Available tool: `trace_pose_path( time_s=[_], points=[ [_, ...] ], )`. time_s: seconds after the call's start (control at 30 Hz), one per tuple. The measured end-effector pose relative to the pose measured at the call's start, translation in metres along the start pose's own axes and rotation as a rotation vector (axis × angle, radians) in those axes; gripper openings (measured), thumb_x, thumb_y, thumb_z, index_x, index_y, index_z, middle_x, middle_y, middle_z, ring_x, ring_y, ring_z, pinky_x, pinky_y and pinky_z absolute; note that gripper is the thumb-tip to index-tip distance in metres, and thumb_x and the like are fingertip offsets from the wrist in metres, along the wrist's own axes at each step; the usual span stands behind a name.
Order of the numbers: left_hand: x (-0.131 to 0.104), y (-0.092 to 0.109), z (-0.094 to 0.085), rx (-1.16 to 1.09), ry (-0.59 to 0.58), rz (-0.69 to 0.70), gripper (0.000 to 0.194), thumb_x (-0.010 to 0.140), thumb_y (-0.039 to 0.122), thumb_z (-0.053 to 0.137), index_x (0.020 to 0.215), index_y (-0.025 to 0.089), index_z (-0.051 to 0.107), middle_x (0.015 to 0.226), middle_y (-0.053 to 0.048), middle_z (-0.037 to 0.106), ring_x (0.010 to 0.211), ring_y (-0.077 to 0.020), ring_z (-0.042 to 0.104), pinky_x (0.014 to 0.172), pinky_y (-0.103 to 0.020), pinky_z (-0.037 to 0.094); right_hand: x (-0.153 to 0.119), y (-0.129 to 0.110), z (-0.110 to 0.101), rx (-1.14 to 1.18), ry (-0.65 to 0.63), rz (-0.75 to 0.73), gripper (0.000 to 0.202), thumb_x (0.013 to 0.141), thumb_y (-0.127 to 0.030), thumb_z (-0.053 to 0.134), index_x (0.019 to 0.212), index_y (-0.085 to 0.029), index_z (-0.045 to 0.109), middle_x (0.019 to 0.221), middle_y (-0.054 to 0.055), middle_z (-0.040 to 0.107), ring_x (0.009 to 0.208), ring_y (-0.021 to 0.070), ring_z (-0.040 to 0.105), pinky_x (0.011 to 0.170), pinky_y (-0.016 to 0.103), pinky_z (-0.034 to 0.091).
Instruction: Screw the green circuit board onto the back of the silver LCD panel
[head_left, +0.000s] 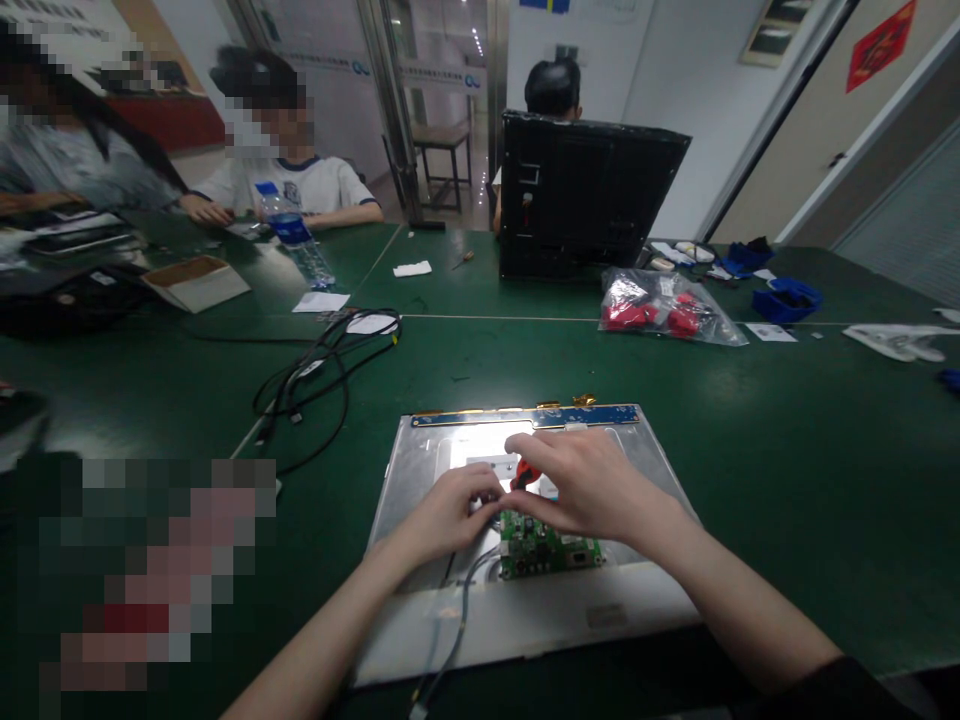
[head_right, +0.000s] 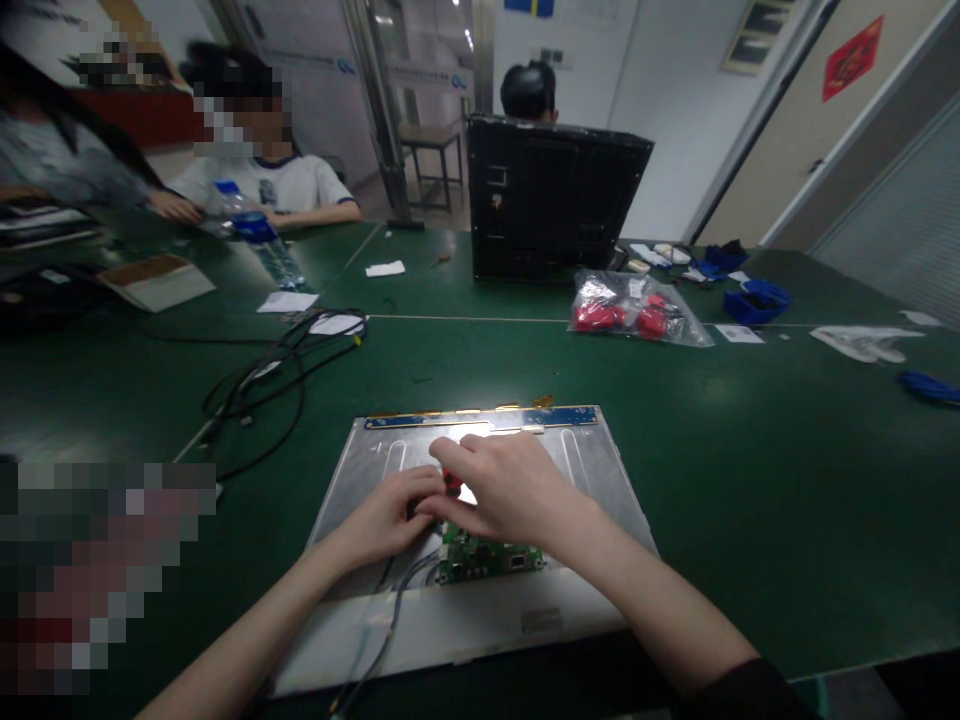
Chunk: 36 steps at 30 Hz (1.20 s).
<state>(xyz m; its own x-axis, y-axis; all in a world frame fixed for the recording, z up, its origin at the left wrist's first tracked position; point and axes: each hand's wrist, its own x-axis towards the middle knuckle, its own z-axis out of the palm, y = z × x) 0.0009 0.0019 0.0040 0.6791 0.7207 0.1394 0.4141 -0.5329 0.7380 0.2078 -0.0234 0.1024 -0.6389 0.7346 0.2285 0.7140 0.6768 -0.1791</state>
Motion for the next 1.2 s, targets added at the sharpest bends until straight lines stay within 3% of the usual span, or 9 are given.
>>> trace_pose_path(
  time_s=[0.17,0.4,0.5,0.7,0.9,1.2],
  points=[
    [-0.0003,-0.0007,0.0001,-0.002,-0.019,-0.004,0.011,0.081,0.012,0.054,0.077,0.018,0.063,0.079,-0.002,0.062,0.075,-0.0175,0.056,0.07,-0.028,0.04,0.0007,0.0007,0.0024,-0.01,-0.001,0.021,0.019,0.096,-0.035,0.047,0.096,-0.018,0.054,0.073,0.001,0.064,0.059,0.0124,0.053,0.051,0.026,0.018],
    [-0.0007,0.0001,0.0004,-0.011,-0.028,-0.013,0.013,0.079,0.008,0.055,0.078,0.018,0.064,0.081,-0.002,0.062,0.076,-0.0174,0.056,0.072,-0.029,0.041,0.0,-0.0008,-0.0017,0.032,-0.008,-0.025,0.015,0.086,-0.025,0.049,0.098,-0.017,0.052,0.081,0.002,0.064,0.061,0.0122,0.051,0.052,0.025,0.022],
    [-0.0004,0.0004,0.0003,-0.007,-0.021,-0.006,0.014,0.079,0.007,0.054,0.079,0.017,0.064,0.08,-0.002,0.062,0.076,-0.0173,0.056,0.072,-0.028,0.041,-0.0005,-0.0006,-0.003,0.044,-0.012,-0.024,0.016,0.087,-0.028,0.049,0.098,-0.017,0.052,0.084,0.003,0.064,0.063,0.013,0.052,0.052,0.026,0.023],
    [-0.0007,-0.0012,0.0006,0.008,-0.02,-0.005,0.014,0.085,0.014,0.053,0.074,0.017,0.061,0.076,-0.002,0.059,0.072,-0.017,0.054,0.066,-0.027,0.039,0.0007,0.0009,0.0009,0.032,-0.025,0.017,0.037,0.094,-0.048,0.049,0.115,-0.018,0.05,0.086,0.004,0.068,0.067,0.0161,0.06,0.053,0.025,0.022],
    [-0.002,-0.0021,0.001,0.003,-0.023,-0.011,0.012,0.081,0.01,0.055,0.083,0.018,0.064,0.085,-0.003,0.063,0.081,-0.0189,0.057,0.074,-0.03,0.042,0.0018,-0.0004,0.0019,0.018,-0.015,0.027,0.02,0.093,-0.03,0.049,0.109,-0.017,0.053,0.084,0.003,0.068,0.064,0.0137,0.058,0.051,0.025,0.021],
    [-0.0028,-0.0007,0.0008,-0.031,-0.016,-0.119,0.004,0.082,0.016,0.056,0.078,0.017,0.054,0.073,0.001,0.057,0.067,-0.0158,0.051,0.063,-0.027,0.039,0.0006,0.0009,0.0037,0.047,-0.005,0.012,0.021,0.091,-0.027,0.048,0.109,-0.017,0.053,0.086,0.003,0.066,0.064,0.0128,0.055,0.052,0.025,0.023]
  ],
)
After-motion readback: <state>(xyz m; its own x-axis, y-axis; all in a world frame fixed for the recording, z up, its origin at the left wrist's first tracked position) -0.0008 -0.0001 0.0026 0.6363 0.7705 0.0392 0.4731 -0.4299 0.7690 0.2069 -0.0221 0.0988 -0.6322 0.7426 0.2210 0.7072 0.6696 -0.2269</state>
